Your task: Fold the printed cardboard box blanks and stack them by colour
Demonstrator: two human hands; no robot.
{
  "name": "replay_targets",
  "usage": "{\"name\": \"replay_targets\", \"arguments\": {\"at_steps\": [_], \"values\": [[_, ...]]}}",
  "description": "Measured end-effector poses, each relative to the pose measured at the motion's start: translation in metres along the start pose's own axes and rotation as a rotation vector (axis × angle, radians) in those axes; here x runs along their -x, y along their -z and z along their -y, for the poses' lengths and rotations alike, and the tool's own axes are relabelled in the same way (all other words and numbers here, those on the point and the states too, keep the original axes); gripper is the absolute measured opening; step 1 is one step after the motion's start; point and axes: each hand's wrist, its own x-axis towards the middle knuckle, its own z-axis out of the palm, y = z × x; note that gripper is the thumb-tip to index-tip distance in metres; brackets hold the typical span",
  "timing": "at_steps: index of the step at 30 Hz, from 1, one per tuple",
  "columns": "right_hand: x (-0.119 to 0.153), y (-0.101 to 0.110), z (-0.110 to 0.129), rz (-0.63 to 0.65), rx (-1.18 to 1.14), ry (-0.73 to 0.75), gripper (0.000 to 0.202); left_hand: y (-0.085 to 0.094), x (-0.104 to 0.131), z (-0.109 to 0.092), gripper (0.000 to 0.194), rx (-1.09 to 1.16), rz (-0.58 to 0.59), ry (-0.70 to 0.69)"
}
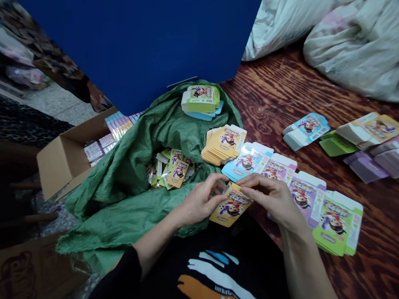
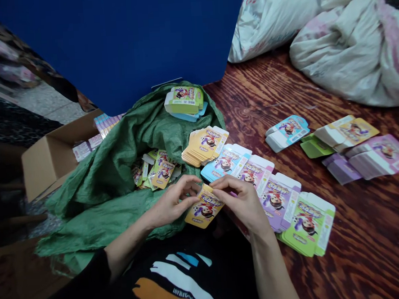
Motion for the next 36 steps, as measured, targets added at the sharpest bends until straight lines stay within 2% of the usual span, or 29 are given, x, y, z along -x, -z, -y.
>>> {"name": "replay_targets", "arguments": {"at_steps": [4,8,14,17,20,25,27,29,32,36], "values": [[0.007,0.003,0.000,0.022,0.051,0.060,0.018,-0.001,0.001,0.001,0.033,0.076,-0.012,0.027],[0.020,-0.002,-0.002,-0.036,0.124,0.192,0.011,0.001,0.002,0.001,0.033,0.118,-0.019,0.027],[0.031,-0.014,-0.009,-0.105,0.217,0.339,0.020,0.003,0.003,-0.001,0.042,-0.024,0.008,-0.090],[0.031,-0.018,-0.015,-0.101,0.145,0.323,0.027,0.005,0.002,-0.005,0.037,-0.096,0.011,-0.189],[0.028,-0.020,-0.021,-0.095,0.040,0.264,0.025,0.011,0.003,-0.009,0.033,-0.130,0.023,-0.202],[0.014,-0.021,-0.014,0.051,-0.061,0.097,0.010,0.022,0.006,-0.012,0.027,-0.113,0.061,-0.122],[0.008,-0.020,-0.006,0.057,-0.093,0.015,0.016,0.027,0.007,-0.010,0.032,-0.030,0.026,-0.078],[0.001,-0.018,0.001,0.009,-0.129,-0.020,0.026,0.032,0.007,-0.007,0.042,0.055,-0.028,-0.049],[-0.016,-0.007,0.009,-0.039,-0.056,0.040,0.024,0.043,0.007,-0.003,0.052,0.078,-0.102,-0.047],[-0.062,0.013,0.010,-0.174,0.216,0.181,0.020,0.056,0.008,-0.003,0.035,-0.066,-0.185,-0.087]]}}
